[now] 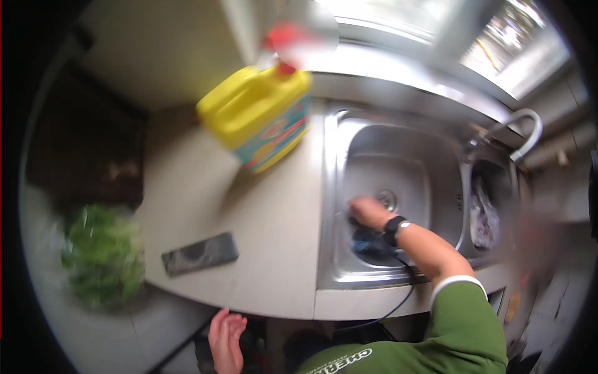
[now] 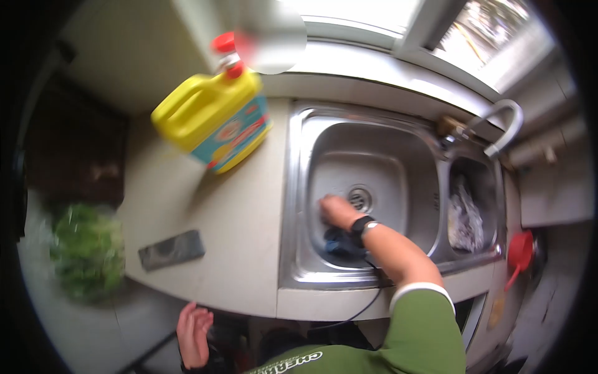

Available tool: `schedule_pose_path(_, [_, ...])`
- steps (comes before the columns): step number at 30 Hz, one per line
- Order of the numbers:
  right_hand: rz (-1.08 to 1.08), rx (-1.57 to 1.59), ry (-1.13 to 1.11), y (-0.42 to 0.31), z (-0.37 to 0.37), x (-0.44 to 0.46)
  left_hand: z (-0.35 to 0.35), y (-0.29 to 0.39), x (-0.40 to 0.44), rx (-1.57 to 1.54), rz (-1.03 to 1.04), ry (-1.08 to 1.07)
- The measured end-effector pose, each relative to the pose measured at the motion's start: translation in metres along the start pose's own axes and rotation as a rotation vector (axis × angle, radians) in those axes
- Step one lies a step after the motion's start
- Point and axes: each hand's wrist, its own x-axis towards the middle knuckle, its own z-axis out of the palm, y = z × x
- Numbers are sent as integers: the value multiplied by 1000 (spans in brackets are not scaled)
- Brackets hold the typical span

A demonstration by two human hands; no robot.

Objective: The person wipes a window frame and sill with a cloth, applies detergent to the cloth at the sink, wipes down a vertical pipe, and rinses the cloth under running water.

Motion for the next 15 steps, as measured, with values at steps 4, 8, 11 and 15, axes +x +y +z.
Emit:
schedule_pose_path(4, [237,268,103,-51,-70,-11,5,11,-9,-5,-31,-25])
schedule_pose_path(8, [200,755,108,-116,-114,-31,-5,-28,-33,19,-69,-165])
schedule_pose_path(11, [18,881,122,-174,-127,-38,-5,-50,-49,99,-96,-174])
schedule_pose_path(15, [-290,743,76,-251,-118,-50,-23,-72,-73,237,-56,-185])
